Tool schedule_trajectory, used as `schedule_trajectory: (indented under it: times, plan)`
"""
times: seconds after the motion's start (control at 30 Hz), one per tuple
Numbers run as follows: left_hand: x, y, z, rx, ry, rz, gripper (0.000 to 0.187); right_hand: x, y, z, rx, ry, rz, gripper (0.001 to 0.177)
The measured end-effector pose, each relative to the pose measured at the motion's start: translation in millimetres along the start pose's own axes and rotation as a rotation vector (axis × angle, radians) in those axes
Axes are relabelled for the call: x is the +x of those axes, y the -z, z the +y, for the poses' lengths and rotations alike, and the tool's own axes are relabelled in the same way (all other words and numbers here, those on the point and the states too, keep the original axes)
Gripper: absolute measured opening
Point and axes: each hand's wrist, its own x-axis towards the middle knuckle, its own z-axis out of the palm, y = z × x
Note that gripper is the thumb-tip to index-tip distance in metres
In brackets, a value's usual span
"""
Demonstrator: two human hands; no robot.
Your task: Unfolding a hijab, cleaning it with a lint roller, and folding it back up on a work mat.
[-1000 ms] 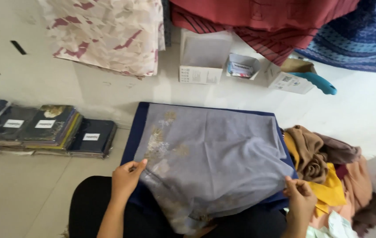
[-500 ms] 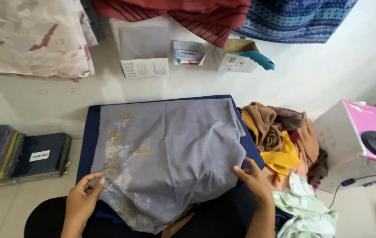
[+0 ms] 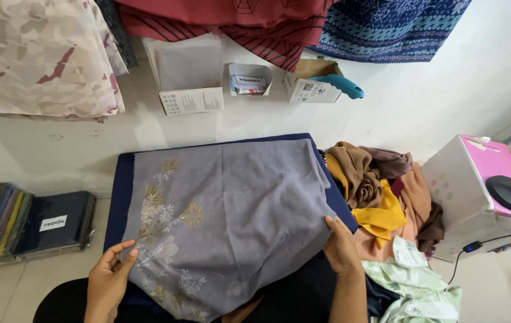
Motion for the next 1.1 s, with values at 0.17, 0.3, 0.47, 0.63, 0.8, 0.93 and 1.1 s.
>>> schedule_trajectory:
  times: [0.17, 0.3, 0.47, 0.63, 0.8, 0.93, 1.1]
  plan:
    - [-2.2, 4.3, 2.1, 0.034, 0.016, 0.03, 0.028, 8.8, 19.8, -16.6, -0.277, 0.128, 0.415, 0.049]
    - [-7.9, 5.3, 10.6, 0.246, 0.064, 0.054, 0.03, 36.6, 77.2, 9.5, -0.447, 0.369, 0.509, 0.024]
    - [-6.8, 3.4, 3.7, 0.508, -0.006, 0.118, 0.036, 9.2, 29.7, 1.6, -0.883, 0.052, 0.425, 0.06]
    - [-11.4, 2.6, 1.0, 0.307, -0.139, 0.206, 0.03, 5.5, 40.1, -0.7, -0.718, 0.58, 0.341, 0.019]
    - [-12.3, 4.1, 3.9, 0.541, -0.057, 0.18, 0.032, 7.5, 51.7, 3.7, -0.929, 0.554, 0.455, 0.023]
    - [-7.4, 2.5, -1.8, 0.744, -0.011, 0.195, 0.038, 22.6, 63.1, 11.8, -0.885, 0.45, 0.513, 0.021]
    - [-11.9, 5.1, 9.9, 0.787, -0.009, 0.17, 0.039, 32.1, 75.8, 16.5, -0.667, 0.413, 0.442, 0.018]
